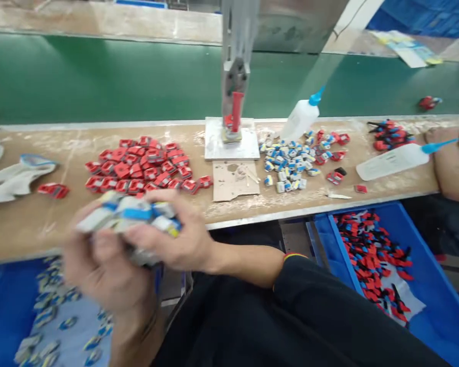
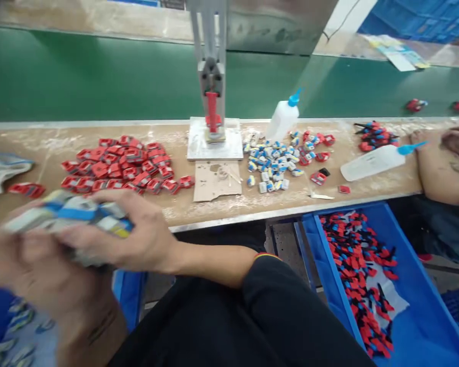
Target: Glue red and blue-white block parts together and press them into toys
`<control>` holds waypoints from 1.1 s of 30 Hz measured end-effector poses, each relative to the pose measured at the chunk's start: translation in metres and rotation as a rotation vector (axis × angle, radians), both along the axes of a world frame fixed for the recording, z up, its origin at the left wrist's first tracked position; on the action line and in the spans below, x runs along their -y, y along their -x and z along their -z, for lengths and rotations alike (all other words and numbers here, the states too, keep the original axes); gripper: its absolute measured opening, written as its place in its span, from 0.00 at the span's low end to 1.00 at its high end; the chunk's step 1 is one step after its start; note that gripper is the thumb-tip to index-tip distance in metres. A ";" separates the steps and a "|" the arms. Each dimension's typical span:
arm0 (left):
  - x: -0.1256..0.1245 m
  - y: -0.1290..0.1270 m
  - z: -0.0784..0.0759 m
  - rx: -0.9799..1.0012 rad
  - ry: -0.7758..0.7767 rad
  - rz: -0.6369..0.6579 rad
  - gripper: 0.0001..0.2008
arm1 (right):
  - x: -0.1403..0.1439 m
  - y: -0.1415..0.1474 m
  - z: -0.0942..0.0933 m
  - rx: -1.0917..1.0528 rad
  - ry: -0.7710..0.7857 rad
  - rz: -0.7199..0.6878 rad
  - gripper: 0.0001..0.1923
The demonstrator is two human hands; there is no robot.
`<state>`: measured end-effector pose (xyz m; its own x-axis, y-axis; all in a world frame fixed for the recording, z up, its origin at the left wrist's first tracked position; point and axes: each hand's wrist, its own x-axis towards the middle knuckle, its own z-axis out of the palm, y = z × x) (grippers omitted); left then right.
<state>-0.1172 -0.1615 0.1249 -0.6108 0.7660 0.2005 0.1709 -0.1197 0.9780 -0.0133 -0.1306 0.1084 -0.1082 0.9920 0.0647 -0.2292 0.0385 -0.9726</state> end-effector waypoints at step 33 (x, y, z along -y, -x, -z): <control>-0.189 -0.319 0.123 0.005 0.201 0.888 0.22 | -0.133 -0.383 0.120 0.939 -0.221 0.520 0.25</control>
<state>0.2014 0.0279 0.0022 0.2204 0.9753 0.0109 0.0930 -0.0321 0.9952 0.3698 0.0023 -0.0117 0.2212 0.9074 0.3573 0.6942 0.1108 -0.7112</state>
